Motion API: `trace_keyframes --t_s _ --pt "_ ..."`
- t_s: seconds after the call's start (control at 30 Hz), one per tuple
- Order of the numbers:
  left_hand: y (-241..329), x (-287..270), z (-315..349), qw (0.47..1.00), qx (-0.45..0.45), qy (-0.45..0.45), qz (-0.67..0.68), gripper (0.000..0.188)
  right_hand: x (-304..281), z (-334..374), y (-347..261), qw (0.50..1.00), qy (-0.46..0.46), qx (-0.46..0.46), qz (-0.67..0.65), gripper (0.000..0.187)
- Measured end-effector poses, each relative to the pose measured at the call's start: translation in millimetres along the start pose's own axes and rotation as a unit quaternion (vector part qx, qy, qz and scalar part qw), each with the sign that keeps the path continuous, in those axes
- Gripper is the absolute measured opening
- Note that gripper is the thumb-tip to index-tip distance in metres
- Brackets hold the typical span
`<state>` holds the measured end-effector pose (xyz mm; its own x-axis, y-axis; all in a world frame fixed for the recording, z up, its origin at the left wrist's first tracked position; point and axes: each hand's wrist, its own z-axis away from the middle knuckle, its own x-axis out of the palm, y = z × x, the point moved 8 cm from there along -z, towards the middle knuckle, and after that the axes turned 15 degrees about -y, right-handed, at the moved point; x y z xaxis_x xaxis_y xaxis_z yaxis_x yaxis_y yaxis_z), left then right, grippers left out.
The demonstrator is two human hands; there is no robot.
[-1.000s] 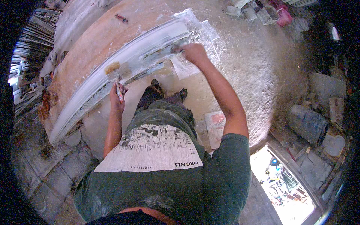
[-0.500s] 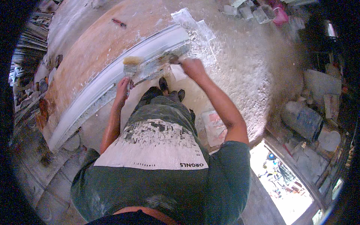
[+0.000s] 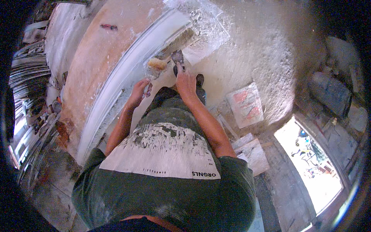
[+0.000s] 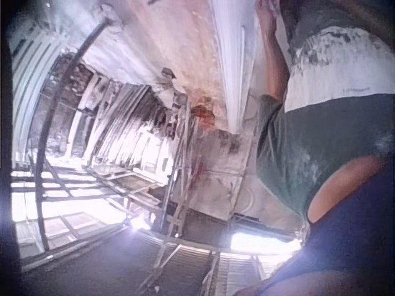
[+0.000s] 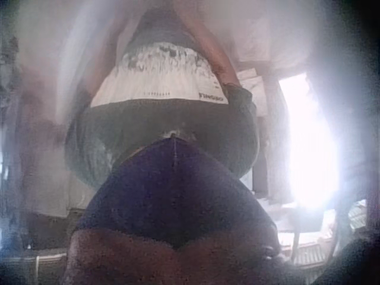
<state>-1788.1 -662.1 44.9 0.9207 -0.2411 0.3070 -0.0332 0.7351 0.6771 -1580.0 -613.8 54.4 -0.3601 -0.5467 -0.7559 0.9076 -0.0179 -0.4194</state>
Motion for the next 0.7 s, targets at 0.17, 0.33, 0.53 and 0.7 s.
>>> trace_keyframes --t_s 0.17,0.33,0.53,0.7 --pt "1.8 -13.7 14.2 0.986 0.014 0.100 0.133 0.022 -6.9 -30.6 6.3 0.996 0.084 0.010 -0.011 0.041" --pt "7.4 -29.9 51.6 0.971 0.098 0.116 0.183 0.020 -25.1 -22.3 -11.4 0.995 0.062 0.020 -0.078 0.040" --pt "-6.0 -56.7 57.9 0.969 0.098 0.090 0.207 0.022 22.1 -27.0 -25.9 0.994 0.089 0.044 -0.055 0.055" --pt "9.5 -86.3 59.0 0.987 0.058 0.059 0.138 0.024 -32.5 -61.9 -0.5 0.964 0.160 0.119 -0.177 0.047"
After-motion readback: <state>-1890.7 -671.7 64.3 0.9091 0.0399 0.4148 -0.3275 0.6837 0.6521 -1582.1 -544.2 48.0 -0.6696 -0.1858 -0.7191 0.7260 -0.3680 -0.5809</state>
